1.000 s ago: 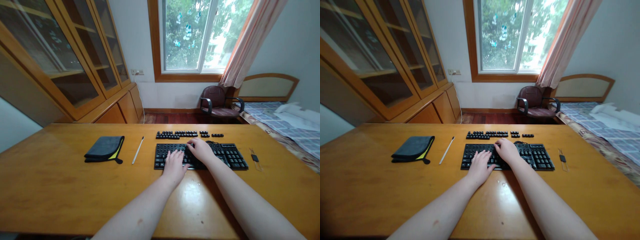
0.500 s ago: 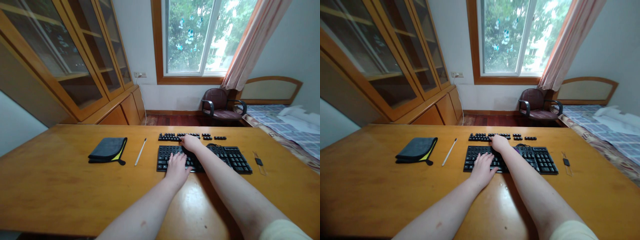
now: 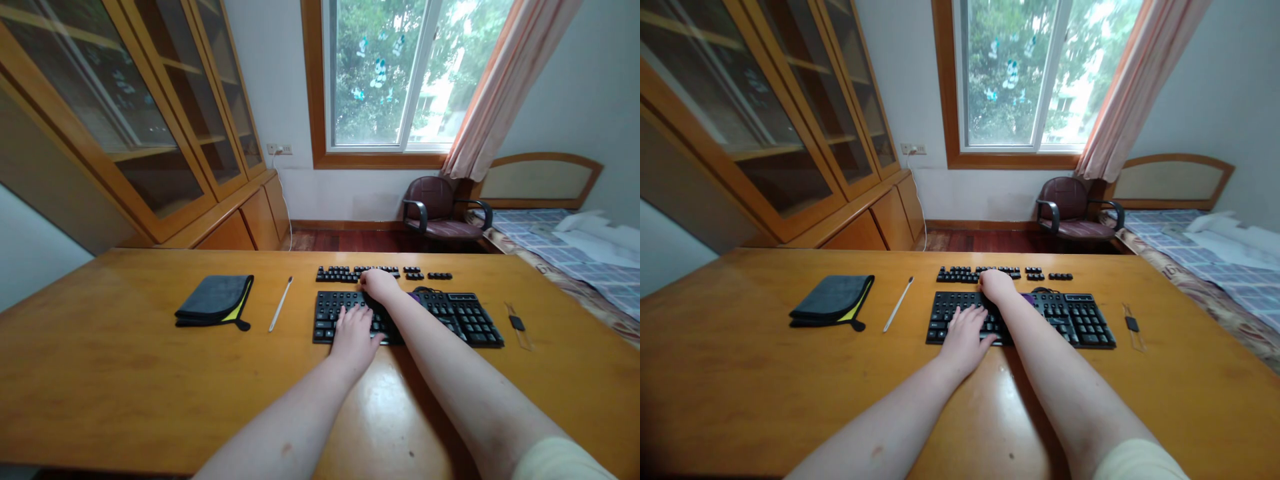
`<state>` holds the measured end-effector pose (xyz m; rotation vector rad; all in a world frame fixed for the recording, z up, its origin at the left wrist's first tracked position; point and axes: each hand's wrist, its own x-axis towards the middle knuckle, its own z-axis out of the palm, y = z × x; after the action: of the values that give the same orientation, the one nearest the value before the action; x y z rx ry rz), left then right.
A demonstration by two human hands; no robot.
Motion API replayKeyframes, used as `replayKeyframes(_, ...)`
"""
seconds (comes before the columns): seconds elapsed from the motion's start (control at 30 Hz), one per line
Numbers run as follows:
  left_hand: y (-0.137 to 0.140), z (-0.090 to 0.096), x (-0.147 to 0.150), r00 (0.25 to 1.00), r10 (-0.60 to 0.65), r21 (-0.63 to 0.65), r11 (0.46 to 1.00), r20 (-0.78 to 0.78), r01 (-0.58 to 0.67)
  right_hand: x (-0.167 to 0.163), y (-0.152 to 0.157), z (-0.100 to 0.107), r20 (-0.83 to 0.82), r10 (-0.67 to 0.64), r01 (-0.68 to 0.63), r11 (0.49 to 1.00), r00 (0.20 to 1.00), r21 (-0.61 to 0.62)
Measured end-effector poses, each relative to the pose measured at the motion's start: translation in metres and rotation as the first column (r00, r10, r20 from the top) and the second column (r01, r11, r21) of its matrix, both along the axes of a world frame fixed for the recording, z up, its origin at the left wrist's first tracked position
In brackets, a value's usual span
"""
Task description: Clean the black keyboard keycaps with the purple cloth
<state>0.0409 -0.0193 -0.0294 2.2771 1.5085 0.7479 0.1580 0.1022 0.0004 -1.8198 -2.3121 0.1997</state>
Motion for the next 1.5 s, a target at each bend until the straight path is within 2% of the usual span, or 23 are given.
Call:
replayKeyframes(0.1,0.001,0.0,-0.001,0.985,0.025,0.005,1.0,0.172,-0.027,0.005,-0.012,0.007,-0.088,-0.029,0.034,0.998,0.996,0.06)
replayKeyframes(0.17,0.002,0.0,0.0,0.92,0.046,-0.012,0.999,0.389,-0.045,0.01,-0.03,0.011,-0.189,-0.038,0.06,0.992,0.981,0.108)
replayKeyframes(0.23,0.004,0.0,0.002,0.762,0.076,-0.094,0.995,0.644,-0.019,0.014,-0.055,0.013,-0.507,-0.031,0.131,0.978,0.861,0.162)
replayKeyframes(0.3,0.005,0.001,0.004,0.536,0.13,-0.202,0.976,0.834,0.077,0.018,-0.083,0.012,-0.681,-0.045,0.219,0.961,0.731,0.172)
replayKeyframes(0.37,0.005,0.002,0.007,0.346,0.185,-0.266,0.942,0.92,0.203,0.021,-0.108,0.007,-0.742,-0.011,0.228,0.954,0.67,0.192)
replayKeyframes(0.43,0.005,0.005,0.009,0.269,0.219,-0.296,0.91,0.938,0.29,0.023,-0.124,0.001,-0.734,0.039,0.189,0.956,0.678,0.226)
replayKeyframes(0.5,0.005,0.007,0.009,0.27,0.24,-0.321,0.893,0.933,0.315,0.024,-0.131,-0.006,-0.695,0.102,0.129,0.953,0.712,0.272)
replayKeyframes(0.63,0.008,0.006,0.008,0.277,0.289,-0.363,0.891,0.916,0.272,0.028,-0.127,-0.011,-0.577,0.251,-0.031,0.932,0.777,0.362)
replayKeyframes(0.77,0.011,0.004,0.007,0.227,0.343,-0.393,0.889,0.911,0.235,0.03,-0.126,-0.008,-0.537,0.294,-0.07,0.915,0.79,0.398)
replayKeyframes(0.8,0.011,0.004,0.006,0.233,0.342,-0.392,0.892,0.91,0.223,0.03,-0.128,-0.008,-0.558,0.291,-0.059,0.916,0.777,0.396)
replayKeyframes(0.87,0.011,0.006,0.005,0.294,0.309,-0.371,0.909,0.905,0.188,0.028,-0.131,-0.009,-0.63,0.278,-0.014,0.92,0.725,0.391)
replayKeyframes(0.97,0.007,0.01,0.004,0.407,0.223,-0.32,0.929,0.886,0.188,0.025,-0.132,-0.012,-0.768,0.247,0.061,0.936,0.59,0.348)
replayKeyframes(1.03,0.005,0.012,0.003,0.43,0.198,-0.323,0.916,0.881,0.24,0.025,-0.13,-0.014,-0.838,0.214,0.092,0.95,0.502,0.298)
replayKeyframes(1.07,0.004,0.012,0.003,0.428,0.203,-0.337,0.903,0.881,0.267,0.025,-0.129,-0.015,-0.854,0.194,0.1,0.957,0.483,0.274)
replayKeyframes(1.13,0.003,0.013,0.003,0.415,0.227,-0.369,0.88,0.881,0.3,0.027,-0.127,-0.015,-0.852,0.145,0.119,0.965,0.503,0.235)
replayKeyframes(1.23,0.004,0.013,0.003,0.374,0.263,-0.383,0.876,0.889,0.294,0.03,-0.124,-0.014,-0.849,0.048,0.16,0.975,0.526,0.154)
replayKeyframes(1.4,0.005,0.014,0.002,0.318,0.306,-0.389,0.889,0.897,0.241,0.028,-0.121,-0.014,-0.932,-0.069,0.088,0.995,0.356,-0.041)
replayKeyframes(1.5,0.006,0.015,0.003,0.313,0.313,-0.391,0.892,0.897,0.228,0.029,-0.121,-0.013,-0.921,-0.101,0.105,0.992,0.376,-0.066)
